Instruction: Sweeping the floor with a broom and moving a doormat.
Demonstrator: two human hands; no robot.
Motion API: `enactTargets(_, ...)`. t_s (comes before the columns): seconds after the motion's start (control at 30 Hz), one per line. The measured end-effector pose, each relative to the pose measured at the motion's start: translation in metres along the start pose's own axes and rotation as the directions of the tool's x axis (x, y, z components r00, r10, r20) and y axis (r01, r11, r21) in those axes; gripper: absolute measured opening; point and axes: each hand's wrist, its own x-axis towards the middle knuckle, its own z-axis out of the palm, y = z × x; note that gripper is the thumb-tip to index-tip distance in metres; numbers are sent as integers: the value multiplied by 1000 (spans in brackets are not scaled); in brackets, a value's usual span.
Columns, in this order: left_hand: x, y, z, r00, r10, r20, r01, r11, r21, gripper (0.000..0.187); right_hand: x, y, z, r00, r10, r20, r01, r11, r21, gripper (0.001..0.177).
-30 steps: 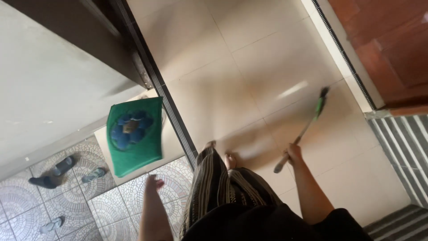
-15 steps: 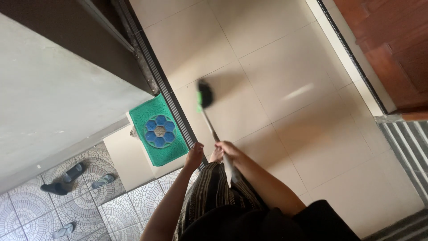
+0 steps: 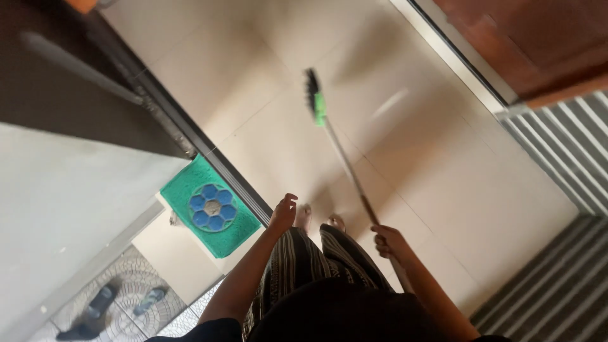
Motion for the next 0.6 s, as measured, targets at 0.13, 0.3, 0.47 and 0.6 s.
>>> enactTargets(0.13, 13, -5, 14, 988, 142, 52, -143, 990, 5, 31, -10, 30, -41, 970, -18, -241, 43, 994, 102, 24)
enactTargets(0.3, 16, 13, 18, 984, 83, 161, -101, 989, 105, 28, 23, 57, -78, 923, -5, -385, 125, 950, 287, 22)
enactTargets(0.47, -4, 33, 19, 959, 186, 215, -212, 972, 105, 30, 129, 120, -100, 973, 59, -225, 103, 758, 645, 15)
enactTargets(0.6, 18, 10, 51, 932, 213, 295, -252, 962, 103, 33, 74, 87, 50, 972, 234, 5, -192, 783, 591, 7)
